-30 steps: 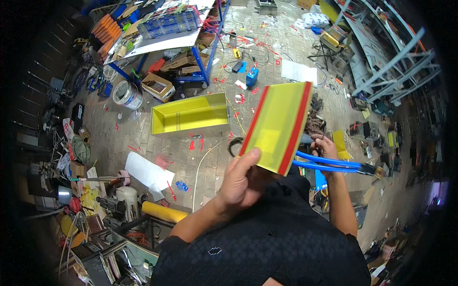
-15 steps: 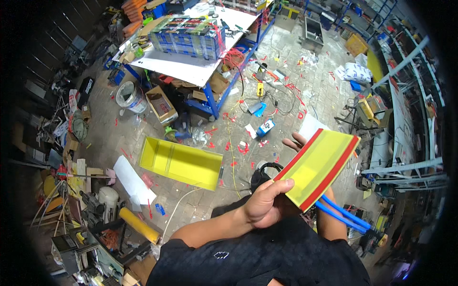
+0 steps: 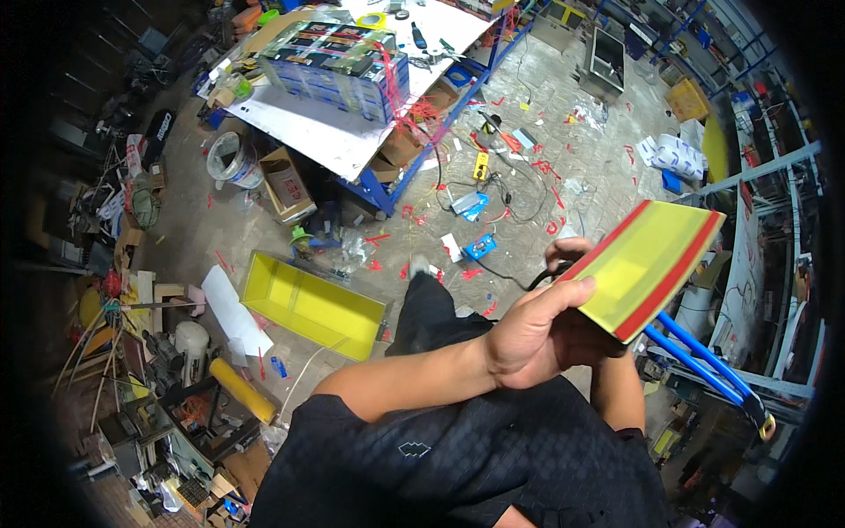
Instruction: The person strips the insulation from a blue cable using a utility knife, then uses pliers to crimp a metal connector onto the exposed wire end. The person works at a cluttered workbench with various tools and electronic components visible.
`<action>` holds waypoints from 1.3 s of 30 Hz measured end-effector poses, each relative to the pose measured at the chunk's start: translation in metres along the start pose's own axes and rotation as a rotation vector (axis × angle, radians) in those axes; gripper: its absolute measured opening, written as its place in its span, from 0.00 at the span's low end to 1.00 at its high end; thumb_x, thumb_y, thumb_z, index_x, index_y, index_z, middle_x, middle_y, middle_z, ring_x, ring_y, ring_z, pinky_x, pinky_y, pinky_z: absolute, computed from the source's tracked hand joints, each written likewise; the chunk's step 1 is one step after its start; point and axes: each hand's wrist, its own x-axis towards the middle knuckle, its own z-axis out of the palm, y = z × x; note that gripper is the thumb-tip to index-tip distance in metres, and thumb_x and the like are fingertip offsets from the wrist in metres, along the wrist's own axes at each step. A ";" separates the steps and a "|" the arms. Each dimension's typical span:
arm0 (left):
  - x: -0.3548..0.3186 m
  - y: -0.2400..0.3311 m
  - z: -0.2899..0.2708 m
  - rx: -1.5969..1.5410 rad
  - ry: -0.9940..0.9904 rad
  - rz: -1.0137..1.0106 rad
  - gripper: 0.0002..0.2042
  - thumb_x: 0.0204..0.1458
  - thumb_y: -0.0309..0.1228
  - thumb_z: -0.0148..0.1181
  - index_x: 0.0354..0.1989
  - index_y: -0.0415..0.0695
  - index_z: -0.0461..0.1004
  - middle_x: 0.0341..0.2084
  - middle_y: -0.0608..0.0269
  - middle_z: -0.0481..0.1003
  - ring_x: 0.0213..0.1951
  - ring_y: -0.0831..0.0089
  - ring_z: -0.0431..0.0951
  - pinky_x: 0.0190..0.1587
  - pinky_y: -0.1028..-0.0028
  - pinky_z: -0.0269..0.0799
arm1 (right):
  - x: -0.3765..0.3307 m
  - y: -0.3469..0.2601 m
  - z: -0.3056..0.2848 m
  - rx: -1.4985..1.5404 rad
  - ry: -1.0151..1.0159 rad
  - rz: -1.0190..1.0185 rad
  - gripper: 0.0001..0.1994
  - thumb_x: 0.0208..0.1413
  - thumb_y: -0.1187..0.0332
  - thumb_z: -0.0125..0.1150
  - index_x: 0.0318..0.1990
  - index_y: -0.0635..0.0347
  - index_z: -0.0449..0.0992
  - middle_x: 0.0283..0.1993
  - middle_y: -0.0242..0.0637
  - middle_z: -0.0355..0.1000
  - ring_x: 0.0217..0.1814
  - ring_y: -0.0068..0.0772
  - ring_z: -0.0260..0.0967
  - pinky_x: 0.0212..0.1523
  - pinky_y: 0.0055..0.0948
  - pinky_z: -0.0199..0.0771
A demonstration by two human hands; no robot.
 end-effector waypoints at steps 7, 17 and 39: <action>0.086 0.090 0.016 -0.104 -0.079 -0.044 0.25 0.68 0.48 0.48 0.70 0.56 0.59 0.54 0.60 0.79 0.50 0.62 0.84 0.39 0.62 0.83 | 0.112 -0.058 -0.001 -0.176 -0.105 -0.360 0.20 0.63 0.49 0.62 0.47 0.57 0.74 0.41 0.36 0.69 0.46 0.35 0.60 0.50 0.36 0.63; 0.178 0.244 -0.076 -0.256 -0.224 -0.109 0.31 0.66 0.57 0.42 0.55 0.40 0.76 0.41 0.44 0.84 0.37 0.53 0.87 0.41 0.64 0.83 | 0.254 -0.064 -0.094 -0.310 0.261 0.255 0.08 0.67 0.64 0.63 0.44 0.59 0.75 0.34 0.27 0.72 0.31 0.19 0.67 0.30 0.24 0.71; 0.244 0.300 -0.181 -0.211 0.015 0.407 0.24 0.66 0.49 0.56 0.53 0.37 0.75 0.50 0.41 0.80 0.47 0.57 0.85 0.47 0.67 0.86 | 0.428 0.007 -0.177 -0.346 -0.174 0.268 0.09 0.60 0.71 0.72 0.43 0.63 0.80 0.41 0.30 0.79 0.43 0.18 0.74 0.47 0.24 0.75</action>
